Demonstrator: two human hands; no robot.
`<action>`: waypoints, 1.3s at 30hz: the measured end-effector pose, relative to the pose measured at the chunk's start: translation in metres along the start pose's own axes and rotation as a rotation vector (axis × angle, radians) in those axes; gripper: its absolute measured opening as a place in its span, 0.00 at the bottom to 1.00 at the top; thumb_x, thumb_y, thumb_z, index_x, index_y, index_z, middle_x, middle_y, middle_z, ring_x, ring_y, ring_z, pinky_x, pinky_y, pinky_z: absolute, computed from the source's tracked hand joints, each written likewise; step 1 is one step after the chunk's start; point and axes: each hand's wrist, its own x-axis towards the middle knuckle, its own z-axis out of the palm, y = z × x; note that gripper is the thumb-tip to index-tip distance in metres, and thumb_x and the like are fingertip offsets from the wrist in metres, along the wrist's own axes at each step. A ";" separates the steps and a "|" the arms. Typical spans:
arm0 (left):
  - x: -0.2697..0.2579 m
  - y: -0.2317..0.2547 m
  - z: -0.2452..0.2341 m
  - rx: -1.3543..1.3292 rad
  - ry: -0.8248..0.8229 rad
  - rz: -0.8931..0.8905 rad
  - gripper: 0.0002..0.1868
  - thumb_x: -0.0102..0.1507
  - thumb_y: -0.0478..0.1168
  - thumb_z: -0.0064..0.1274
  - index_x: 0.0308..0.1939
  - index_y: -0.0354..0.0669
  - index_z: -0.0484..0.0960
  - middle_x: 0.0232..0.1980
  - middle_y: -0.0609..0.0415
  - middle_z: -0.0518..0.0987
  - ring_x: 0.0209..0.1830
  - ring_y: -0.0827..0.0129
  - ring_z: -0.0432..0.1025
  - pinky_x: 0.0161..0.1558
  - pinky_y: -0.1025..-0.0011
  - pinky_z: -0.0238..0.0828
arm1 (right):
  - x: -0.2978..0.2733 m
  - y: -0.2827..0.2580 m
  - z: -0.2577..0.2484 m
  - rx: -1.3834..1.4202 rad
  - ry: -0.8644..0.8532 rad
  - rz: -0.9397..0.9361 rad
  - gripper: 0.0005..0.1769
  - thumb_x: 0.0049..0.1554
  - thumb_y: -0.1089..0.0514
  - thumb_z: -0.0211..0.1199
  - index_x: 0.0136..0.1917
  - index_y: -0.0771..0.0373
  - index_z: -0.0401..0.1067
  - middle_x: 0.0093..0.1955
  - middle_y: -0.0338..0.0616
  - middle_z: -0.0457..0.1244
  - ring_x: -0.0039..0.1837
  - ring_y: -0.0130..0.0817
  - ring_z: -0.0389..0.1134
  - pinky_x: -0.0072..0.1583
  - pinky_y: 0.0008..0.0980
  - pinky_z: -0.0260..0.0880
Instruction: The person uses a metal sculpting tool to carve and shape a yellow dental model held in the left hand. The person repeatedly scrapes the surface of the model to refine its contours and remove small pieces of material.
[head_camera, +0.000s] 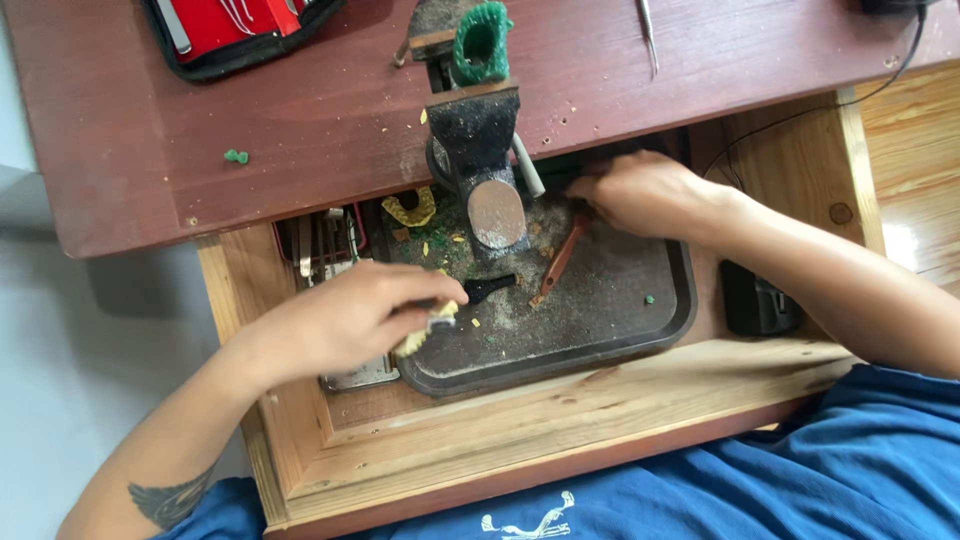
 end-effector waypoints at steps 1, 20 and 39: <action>0.003 -0.007 0.001 0.003 -0.001 0.002 0.22 0.65 0.36 0.50 0.64 0.50 0.79 0.65 0.53 0.82 0.59 0.62 0.80 0.66 0.58 0.71 | 0.004 0.008 0.012 0.000 0.002 0.003 0.27 0.59 0.54 0.53 0.71 0.41 0.68 0.59 0.47 0.70 0.50 0.61 0.75 0.49 0.55 0.78; 0.027 -0.033 0.006 -0.134 0.321 -0.166 0.24 0.63 0.31 0.52 0.62 0.57 0.81 0.54 0.63 0.85 0.47 0.72 0.78 0.54 0.71 0.70 | 0.003 0.033 0.046 -0.166 0.332 0.125 0.15 0.58 0.53 0.57 0.58 0.54 0.73 0.48 0.49 0.70 0.44 0.53 0.74 0.38 0.48 0.75; 0.046 -0.027 0.008 -0.536 0.280 -0.468 0.22 0.66 0.27 0.49 0.62 0.51 0.79 0.62 0.53 0.78 0.44 0.70 0.82 0.49 0.76 0.88 | -0.034 -0.064 -0.013 0.001 0.961 -0.954 0.32 0.69 0.35 0.32 0.44 0.62 0.63 0.38 0.39 0.60 0.31 0.27 0.62 0.33 0.30 0.70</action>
